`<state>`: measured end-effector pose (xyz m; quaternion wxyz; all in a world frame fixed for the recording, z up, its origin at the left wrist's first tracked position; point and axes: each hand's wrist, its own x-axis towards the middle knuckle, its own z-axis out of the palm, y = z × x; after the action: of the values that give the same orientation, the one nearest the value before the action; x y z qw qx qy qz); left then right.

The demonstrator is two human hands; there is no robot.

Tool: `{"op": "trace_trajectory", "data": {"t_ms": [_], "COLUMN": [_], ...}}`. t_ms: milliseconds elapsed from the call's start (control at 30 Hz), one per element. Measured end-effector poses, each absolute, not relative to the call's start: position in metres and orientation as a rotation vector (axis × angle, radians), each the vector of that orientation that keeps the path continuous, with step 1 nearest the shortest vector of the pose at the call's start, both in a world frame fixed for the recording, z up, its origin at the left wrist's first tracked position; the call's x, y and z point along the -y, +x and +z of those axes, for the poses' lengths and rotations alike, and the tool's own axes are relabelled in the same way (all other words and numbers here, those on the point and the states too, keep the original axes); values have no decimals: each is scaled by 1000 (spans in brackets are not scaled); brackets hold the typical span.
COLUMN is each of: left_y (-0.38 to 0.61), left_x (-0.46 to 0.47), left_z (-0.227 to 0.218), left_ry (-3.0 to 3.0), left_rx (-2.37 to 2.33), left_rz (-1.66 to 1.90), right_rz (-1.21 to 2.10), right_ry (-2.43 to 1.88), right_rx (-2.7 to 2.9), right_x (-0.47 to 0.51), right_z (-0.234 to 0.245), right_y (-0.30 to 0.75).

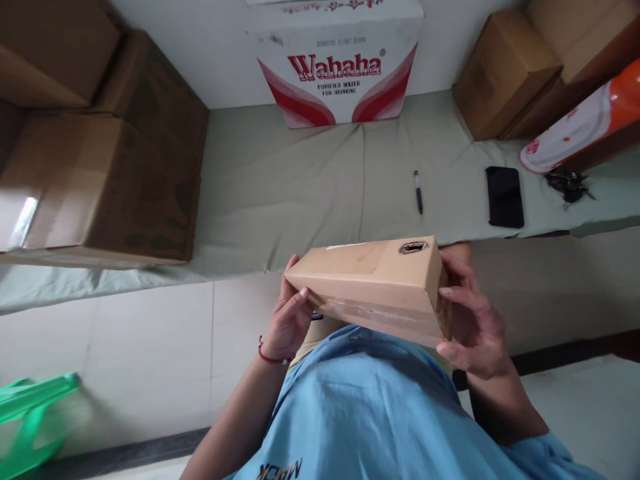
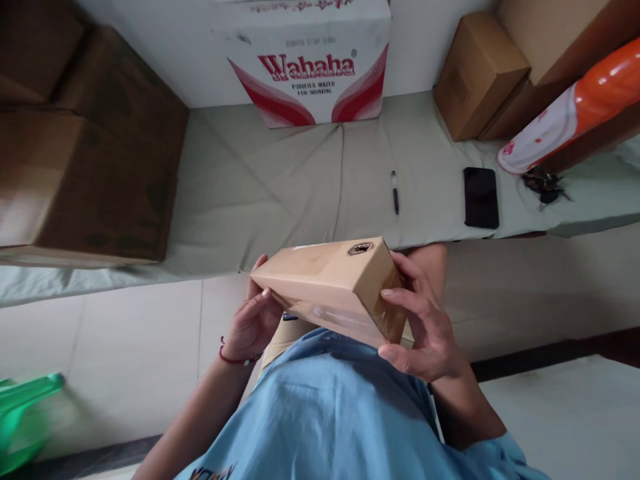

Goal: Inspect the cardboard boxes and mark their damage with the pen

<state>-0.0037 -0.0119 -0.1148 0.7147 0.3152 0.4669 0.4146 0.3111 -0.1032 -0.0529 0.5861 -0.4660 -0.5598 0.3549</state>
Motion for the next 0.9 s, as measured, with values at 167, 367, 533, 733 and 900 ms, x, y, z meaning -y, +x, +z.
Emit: {"op": "trace_trajectory", "data": {"t_ms": [167, 367, 533, 733, 900], "left_y": [-10, -9, -8, -2, 5], "left_x": [9, -1, -30, -43, -36], "left_z": [-113, -97, -74, -66, -53], "left_ry": [712, 759, 1092, 1275, 1832], "left_rx": [-1011, -1069, -1033, -1193, -1226], "left_rz": [1005, 1207, 1476, 1552, 1873], "right_rz": [1011, 1121, 1038, 1043, 1208], "right_ry": [-1163, -1207, -1365, -1339, -1273], "right_rx": [1050, 953, 1105, 1069, 1111], "right_x": [111, 114, 89, 29, -14], "right_z": [-61, -76, -95, -96, -90], "right_y": [302, 296, 293, 314, 336]}}
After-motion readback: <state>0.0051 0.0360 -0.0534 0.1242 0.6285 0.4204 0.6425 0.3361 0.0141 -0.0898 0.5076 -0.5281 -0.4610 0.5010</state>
